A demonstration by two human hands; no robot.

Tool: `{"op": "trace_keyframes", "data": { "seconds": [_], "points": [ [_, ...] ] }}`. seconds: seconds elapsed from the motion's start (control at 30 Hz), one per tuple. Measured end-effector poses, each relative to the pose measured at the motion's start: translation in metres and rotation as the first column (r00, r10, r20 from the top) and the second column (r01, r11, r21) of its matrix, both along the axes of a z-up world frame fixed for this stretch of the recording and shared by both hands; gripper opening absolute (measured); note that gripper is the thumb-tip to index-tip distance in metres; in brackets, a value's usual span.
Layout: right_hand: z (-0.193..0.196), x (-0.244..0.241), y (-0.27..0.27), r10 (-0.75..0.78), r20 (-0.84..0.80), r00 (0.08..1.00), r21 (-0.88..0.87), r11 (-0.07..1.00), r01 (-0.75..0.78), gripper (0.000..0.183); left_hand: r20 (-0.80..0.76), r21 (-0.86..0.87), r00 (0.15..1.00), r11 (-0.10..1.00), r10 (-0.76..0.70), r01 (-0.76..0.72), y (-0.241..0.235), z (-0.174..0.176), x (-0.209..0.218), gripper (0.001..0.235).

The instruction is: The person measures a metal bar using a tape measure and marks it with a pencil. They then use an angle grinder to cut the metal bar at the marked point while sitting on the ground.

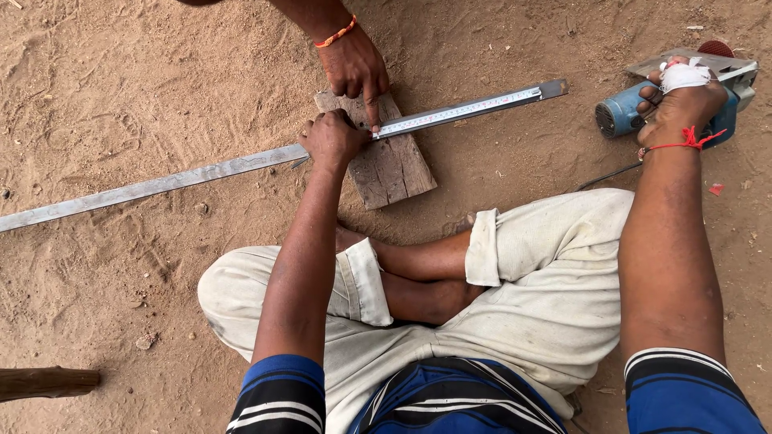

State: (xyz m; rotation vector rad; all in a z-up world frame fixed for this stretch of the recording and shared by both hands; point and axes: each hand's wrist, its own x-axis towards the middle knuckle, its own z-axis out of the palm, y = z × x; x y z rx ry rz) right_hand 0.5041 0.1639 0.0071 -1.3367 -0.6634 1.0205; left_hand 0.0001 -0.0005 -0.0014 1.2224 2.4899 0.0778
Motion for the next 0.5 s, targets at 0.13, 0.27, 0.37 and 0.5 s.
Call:
{"op": "trace_keyframes", "data": {
  "seconds": [0.13,0.27,0.37,0.5],
  "points": [
    [-0.001,0.0,0.0,0.008,0.004,1.0,0.015,1.0,-0.008,0.014,-0.02,0.009,1.0,1.0,-0.007,0.008,0.001,-0.003,-0.001,0.07],
    [-0.001,0.0,0.0,0.021,-0.005,1.0,0.034,0.999,-0.021,0.013,-0.016,0.009,1.0,1.0,-0.002,0.002,0.003,-0.009,-0.004,0.068],
    [-0.001,0.001,0.0,0.011,-0.01,1.0,0.016,1.0,-0.011,0.014,-0.014,0.011,1.0,1.0,-0.007,0.007,0.003,-0.011,-0.004,0.066],
    [-0.001,0.0,0.0,0.028,-0.01,1.0,0.027,0.999,-0.028,0.017,-0.015,-0.001,1.0,1.0,-0.008,0.008,0.003,-0.009,-0.005,0.065]
  ]
}}
